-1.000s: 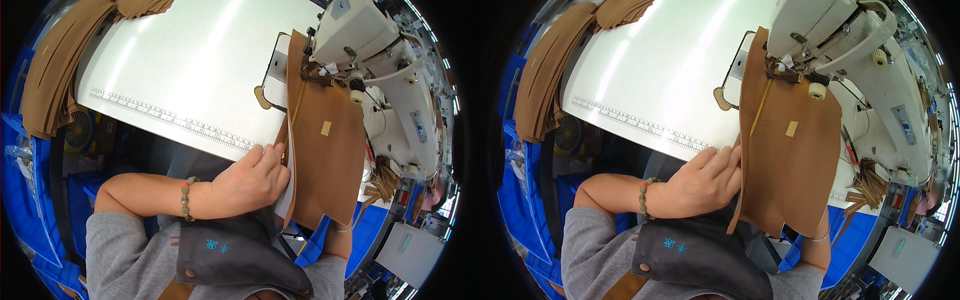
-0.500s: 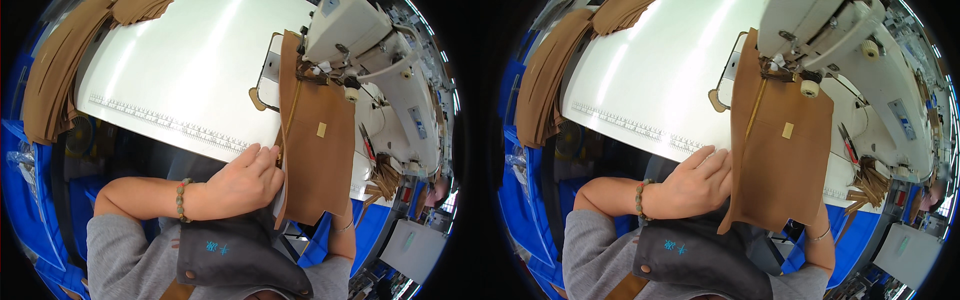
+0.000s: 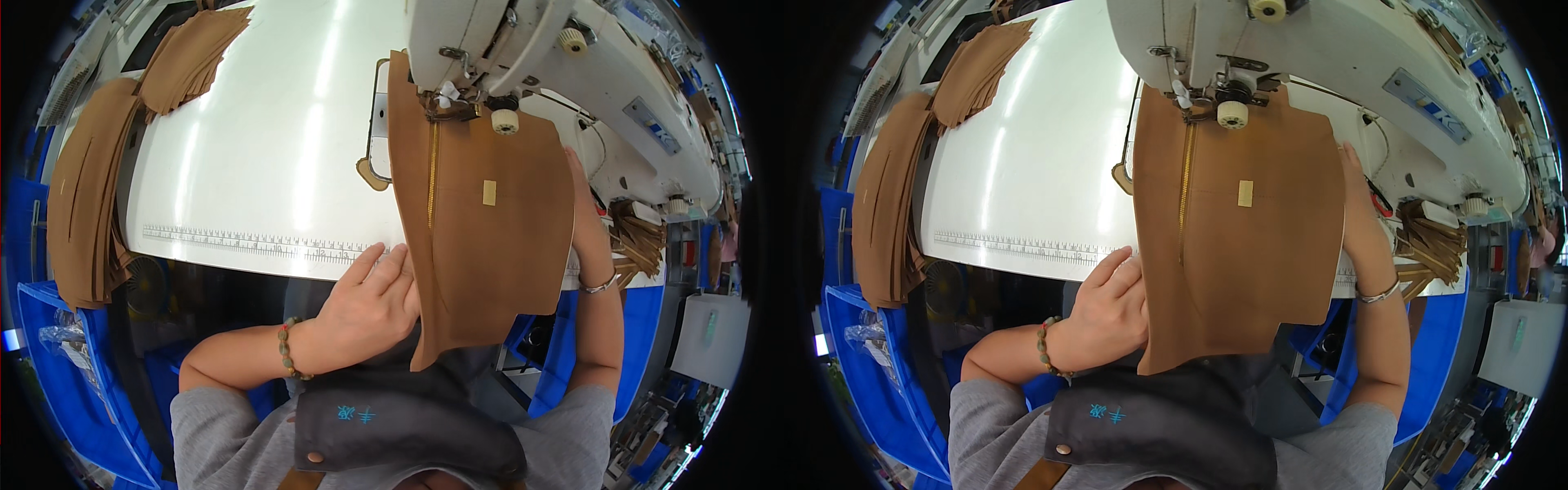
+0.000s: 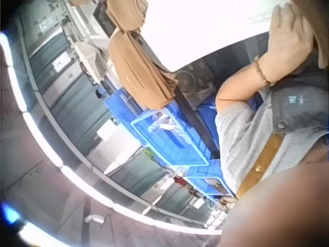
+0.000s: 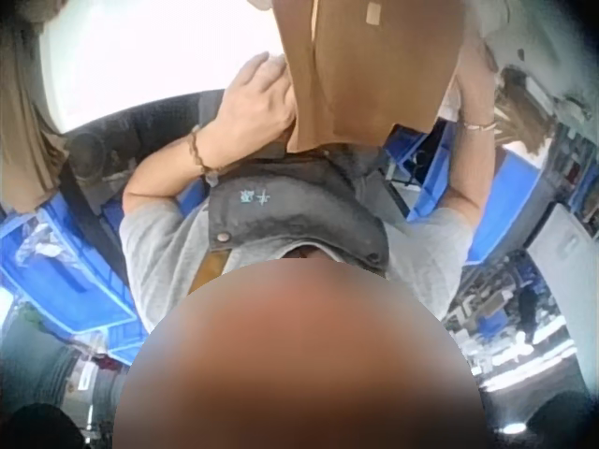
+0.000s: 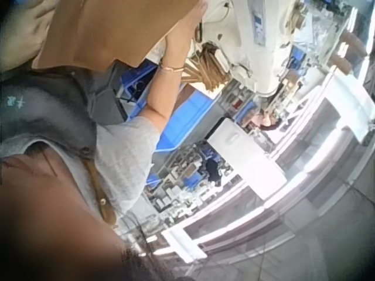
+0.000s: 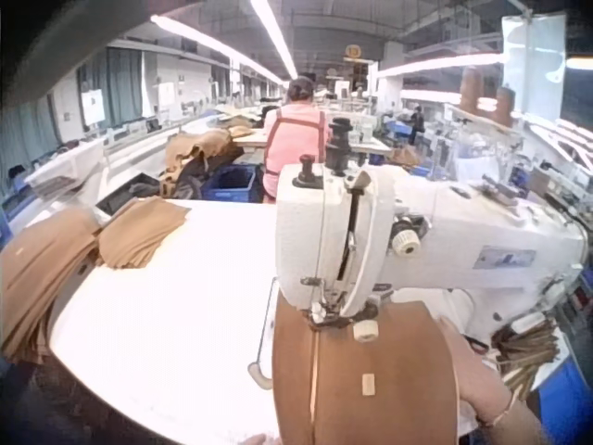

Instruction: Sewing a zipper into a leather piece and assembling a pouch using an industrial sewing machine.

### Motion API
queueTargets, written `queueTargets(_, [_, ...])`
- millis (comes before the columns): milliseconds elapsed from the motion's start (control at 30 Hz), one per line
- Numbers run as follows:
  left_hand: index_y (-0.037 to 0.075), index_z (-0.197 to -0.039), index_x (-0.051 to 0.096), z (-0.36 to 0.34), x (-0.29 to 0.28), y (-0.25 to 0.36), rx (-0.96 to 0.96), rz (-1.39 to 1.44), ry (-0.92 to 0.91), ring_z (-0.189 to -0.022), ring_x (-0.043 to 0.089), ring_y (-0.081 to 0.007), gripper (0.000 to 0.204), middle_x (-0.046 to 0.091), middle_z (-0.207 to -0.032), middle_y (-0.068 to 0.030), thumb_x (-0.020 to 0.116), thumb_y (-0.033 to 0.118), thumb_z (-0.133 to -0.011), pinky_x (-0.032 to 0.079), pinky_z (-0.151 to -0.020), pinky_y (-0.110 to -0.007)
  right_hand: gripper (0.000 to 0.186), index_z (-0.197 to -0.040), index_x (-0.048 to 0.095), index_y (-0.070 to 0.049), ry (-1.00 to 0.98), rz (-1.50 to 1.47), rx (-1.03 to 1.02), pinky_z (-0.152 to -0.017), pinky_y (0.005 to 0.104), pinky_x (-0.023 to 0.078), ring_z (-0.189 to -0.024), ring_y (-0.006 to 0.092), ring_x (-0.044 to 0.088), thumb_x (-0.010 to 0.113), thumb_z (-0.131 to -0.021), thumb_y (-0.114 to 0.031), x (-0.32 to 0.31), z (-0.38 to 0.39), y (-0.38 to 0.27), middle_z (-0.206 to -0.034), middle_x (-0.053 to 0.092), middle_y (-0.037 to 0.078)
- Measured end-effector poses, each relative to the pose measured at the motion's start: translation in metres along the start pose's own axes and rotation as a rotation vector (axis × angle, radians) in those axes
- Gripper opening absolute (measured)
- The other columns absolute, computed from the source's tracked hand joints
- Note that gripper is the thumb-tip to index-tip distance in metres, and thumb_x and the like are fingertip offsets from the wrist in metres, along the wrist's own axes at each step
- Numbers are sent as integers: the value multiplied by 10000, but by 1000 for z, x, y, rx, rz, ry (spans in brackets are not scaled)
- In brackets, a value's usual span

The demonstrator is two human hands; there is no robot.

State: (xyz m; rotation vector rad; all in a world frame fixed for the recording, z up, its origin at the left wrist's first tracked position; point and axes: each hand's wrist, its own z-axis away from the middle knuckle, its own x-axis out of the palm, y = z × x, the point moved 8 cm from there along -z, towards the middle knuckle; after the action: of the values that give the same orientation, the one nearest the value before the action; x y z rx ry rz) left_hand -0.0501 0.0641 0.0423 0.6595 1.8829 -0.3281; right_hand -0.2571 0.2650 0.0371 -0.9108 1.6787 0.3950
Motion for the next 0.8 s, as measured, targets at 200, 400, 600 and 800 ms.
queueTargets(200, [9,-1238,703,14,5,-2,-5,77,4,-1249,633,-332,449,694,-1279,-165,659,220,-845,494,-1091,-515,185,-1125,712,-16,335,20,389,-806,417,556,-925,370,699,622,-1007,-126,-83,26,-25,-1067,723,153])
queueTargets(400, [96,-1317,703,31,5,0,-55,89,-14,-1330,595,-345,491,659,-1377,-151,670,346,-895,427,-1147,-579,455,-1343,669,-139,-35,-227,-107,-1045,499,507,-1237,332,618,750,-921,-287,3,41,-167,-1390,606,131])
queueTargets(600, [141,-1307,711,42,6,-13,-185,-20,-56,-1331,595,-341,494,655,-1390,-134,688,377,-873,417,-1128,-581,516,-1345,675,-99,-58,-95,-153,-1105,610,439,-1361,353,538,742,-902,-356,22,47,-185,-1447,574,176])
queueTargets(800, [62,-813,701,39,-29,-59,-307,383,172,-1006,722,-318,216,752,-991,-76,669,-109,-683,571,-883,-421,579,-1342,676,-61,-77,-95,-155,-1119,613,429,-1372,371,525,759,-876,-395,26,51,-189,-1451,568,201])
